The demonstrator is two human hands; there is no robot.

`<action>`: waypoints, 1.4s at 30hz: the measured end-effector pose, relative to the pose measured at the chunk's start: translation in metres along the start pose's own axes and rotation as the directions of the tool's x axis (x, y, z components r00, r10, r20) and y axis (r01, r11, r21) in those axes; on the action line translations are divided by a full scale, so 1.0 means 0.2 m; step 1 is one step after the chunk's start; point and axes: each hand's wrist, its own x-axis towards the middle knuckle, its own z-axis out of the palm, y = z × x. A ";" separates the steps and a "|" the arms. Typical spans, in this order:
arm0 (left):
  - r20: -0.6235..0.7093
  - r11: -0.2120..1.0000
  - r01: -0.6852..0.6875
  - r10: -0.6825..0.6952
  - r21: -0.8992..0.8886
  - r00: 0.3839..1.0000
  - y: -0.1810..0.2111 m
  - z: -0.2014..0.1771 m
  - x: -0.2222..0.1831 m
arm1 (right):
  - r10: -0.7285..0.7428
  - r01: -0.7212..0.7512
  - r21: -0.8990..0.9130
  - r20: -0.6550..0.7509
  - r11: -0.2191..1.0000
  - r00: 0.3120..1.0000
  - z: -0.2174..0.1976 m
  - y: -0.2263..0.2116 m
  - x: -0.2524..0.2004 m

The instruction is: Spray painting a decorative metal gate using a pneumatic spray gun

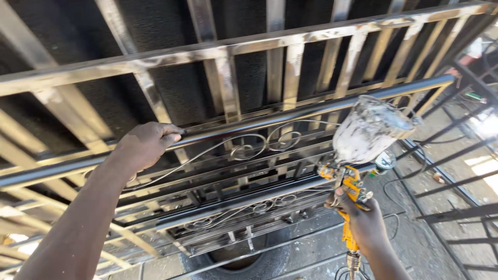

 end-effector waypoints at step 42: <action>-0.129 0.923 0.385 -0.382 0.001 0.915 -1.14 -0.35 -0.48 | -0.042 0.324 -0.285 0.689 0.902 0.723 1.36 -0.14 -0.55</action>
